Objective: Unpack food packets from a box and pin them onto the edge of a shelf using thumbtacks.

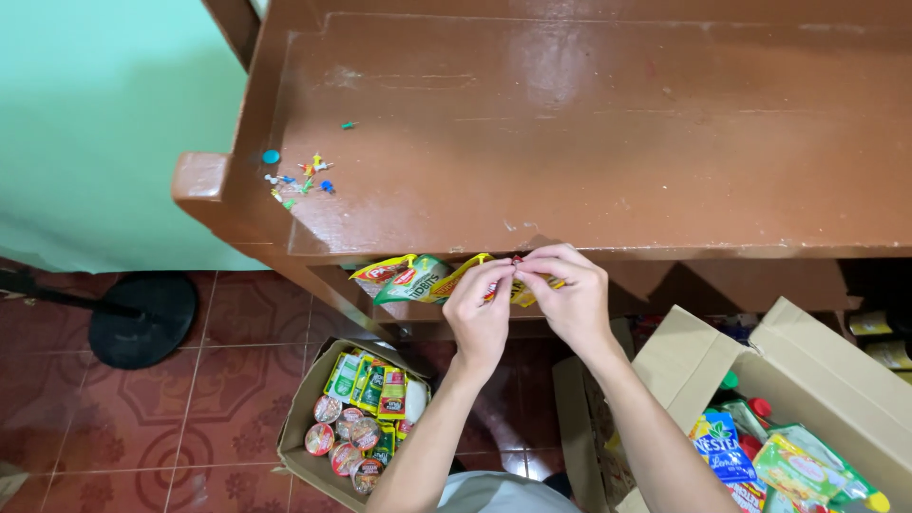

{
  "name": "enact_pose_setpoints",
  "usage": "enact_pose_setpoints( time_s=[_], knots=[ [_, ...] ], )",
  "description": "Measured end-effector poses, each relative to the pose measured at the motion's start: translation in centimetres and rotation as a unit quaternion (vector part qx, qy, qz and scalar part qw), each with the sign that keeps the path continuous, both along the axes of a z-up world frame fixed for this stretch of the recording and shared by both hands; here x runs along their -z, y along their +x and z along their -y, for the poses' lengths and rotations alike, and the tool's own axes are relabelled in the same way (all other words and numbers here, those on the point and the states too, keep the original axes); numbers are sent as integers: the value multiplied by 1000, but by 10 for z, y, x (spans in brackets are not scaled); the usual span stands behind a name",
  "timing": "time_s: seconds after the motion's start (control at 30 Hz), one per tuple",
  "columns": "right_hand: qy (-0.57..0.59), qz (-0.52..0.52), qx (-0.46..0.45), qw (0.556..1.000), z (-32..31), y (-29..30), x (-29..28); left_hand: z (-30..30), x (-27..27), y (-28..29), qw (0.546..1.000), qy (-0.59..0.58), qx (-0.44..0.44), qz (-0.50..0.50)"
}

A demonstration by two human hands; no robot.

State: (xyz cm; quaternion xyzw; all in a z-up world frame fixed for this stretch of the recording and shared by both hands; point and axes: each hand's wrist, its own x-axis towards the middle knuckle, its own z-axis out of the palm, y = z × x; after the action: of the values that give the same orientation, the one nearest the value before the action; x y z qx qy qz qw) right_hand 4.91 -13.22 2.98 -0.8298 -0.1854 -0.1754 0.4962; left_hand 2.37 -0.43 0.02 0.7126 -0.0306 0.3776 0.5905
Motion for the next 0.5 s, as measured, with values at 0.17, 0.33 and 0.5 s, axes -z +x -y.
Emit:
enact_pose_setpoints(
  time_s=[0.17, 0.33, 0.5],
  knots=[
    [-33, 62, 13, 997, -3, -1, -2, 1, 3, 0, 1000, 11, 0, 16],
    [-46, 108, 2, 993, -4, 2, 0, 0, 11, 4, 999, 15, -5, 39],
    [-46, 155, -2, 987, -3, 4, 6, 1, 16, 9, 997, 42, -16, 65]
  ],
)
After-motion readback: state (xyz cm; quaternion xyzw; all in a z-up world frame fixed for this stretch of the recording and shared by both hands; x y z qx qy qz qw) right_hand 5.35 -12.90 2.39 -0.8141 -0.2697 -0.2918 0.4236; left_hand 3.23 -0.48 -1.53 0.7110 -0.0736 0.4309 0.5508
